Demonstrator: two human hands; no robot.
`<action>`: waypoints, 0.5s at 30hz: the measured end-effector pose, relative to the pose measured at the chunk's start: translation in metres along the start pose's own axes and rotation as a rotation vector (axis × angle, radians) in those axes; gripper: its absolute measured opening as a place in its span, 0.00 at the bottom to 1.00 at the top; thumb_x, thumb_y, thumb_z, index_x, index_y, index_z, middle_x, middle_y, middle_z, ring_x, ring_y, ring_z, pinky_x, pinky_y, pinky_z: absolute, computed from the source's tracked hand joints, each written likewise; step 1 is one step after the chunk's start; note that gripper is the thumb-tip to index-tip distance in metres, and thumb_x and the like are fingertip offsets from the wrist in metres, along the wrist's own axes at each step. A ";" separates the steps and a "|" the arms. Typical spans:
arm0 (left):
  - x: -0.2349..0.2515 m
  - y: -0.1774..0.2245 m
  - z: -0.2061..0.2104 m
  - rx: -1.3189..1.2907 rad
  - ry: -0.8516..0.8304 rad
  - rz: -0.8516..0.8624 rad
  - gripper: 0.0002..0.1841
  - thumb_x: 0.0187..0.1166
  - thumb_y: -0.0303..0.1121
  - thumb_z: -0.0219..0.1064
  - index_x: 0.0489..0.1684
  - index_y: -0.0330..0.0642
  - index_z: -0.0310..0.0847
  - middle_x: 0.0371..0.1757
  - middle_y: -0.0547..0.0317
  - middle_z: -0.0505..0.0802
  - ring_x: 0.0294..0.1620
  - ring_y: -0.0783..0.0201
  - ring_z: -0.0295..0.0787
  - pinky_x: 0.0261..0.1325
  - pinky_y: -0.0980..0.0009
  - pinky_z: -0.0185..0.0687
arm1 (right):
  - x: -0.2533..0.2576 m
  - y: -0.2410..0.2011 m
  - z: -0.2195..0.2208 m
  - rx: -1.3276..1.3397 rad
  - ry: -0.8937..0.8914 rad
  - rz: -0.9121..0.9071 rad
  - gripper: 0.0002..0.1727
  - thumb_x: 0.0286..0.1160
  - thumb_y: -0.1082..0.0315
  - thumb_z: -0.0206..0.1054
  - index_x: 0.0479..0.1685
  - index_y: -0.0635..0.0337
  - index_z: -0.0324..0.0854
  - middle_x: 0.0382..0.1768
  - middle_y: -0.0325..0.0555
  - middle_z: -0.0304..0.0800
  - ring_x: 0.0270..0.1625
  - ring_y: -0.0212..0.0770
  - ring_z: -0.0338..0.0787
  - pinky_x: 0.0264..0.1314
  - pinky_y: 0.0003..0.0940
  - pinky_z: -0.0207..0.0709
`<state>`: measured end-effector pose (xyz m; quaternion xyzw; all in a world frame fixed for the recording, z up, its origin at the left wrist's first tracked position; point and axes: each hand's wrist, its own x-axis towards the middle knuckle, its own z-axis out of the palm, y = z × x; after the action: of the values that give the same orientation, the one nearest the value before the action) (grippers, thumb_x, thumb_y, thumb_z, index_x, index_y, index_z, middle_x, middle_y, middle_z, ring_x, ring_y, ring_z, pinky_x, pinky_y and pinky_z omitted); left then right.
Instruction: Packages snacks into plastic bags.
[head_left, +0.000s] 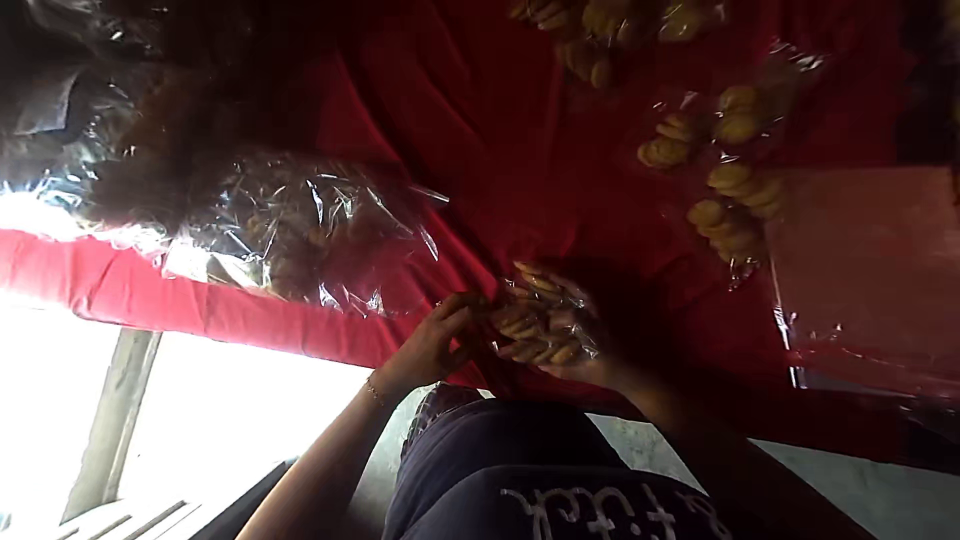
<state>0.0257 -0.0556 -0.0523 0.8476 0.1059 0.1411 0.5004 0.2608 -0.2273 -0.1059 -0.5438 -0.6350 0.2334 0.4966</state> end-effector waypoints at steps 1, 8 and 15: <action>0.003 -0.003 0.003 0.064 -0.050 0.002 0.22 0.76 0.31 0.72 0.67 0.31 0.81 0.70 0.37 0.84 0.74 0.53 0.81 0.76 0.62 0.77 | 0.001 0.002 -0.003 -0.038 -0.040 0.007 0.35 0.59 0.43 0.81 0.58 0.55 0.74 0.83 0.67 0.61 0.87 0.53 0.64 0.87 0.44 0.64; 0.040 -0.025 0.023 0.381 0.102 0.096 0.11 0.72 0.49 0.74 0.45 0.60 0.93 0.67 0.43 0.85 0.76 0.40 0.74 0.76 0.39 0.62 | 0.006 0.001 -0.009 -0.082 -0.162 0.068 0.42 0.52 0.40 0.83 0.71 0.45 0.77 0.87 0.71 0.52 0.91 0.54 0.56 0.89 0.40 0.59; 0.061 -0.024 0.045 -0.278 0.142 -0.117 0.19 0.74 0.37 0.75 0.52 0.29 0.86 0.59 0.43 0.88 0.58 0.64 0.85 0.65 0.69 0.80 | 0.010 0.002 -0.007 -0.027 0.039 0.172 0.47 0.52 0.36 0.81 0.68 0.61 0.76 0.65 0.53 0.84 0.73 0.37 0.78 0.81 0.34 0.68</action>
<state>0.0971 -0.0612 -0.0861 0.7505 0.1696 0.1845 0.6116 0.2683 -0.2195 -0.1010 -0.6073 -0.5791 0.2559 0.4799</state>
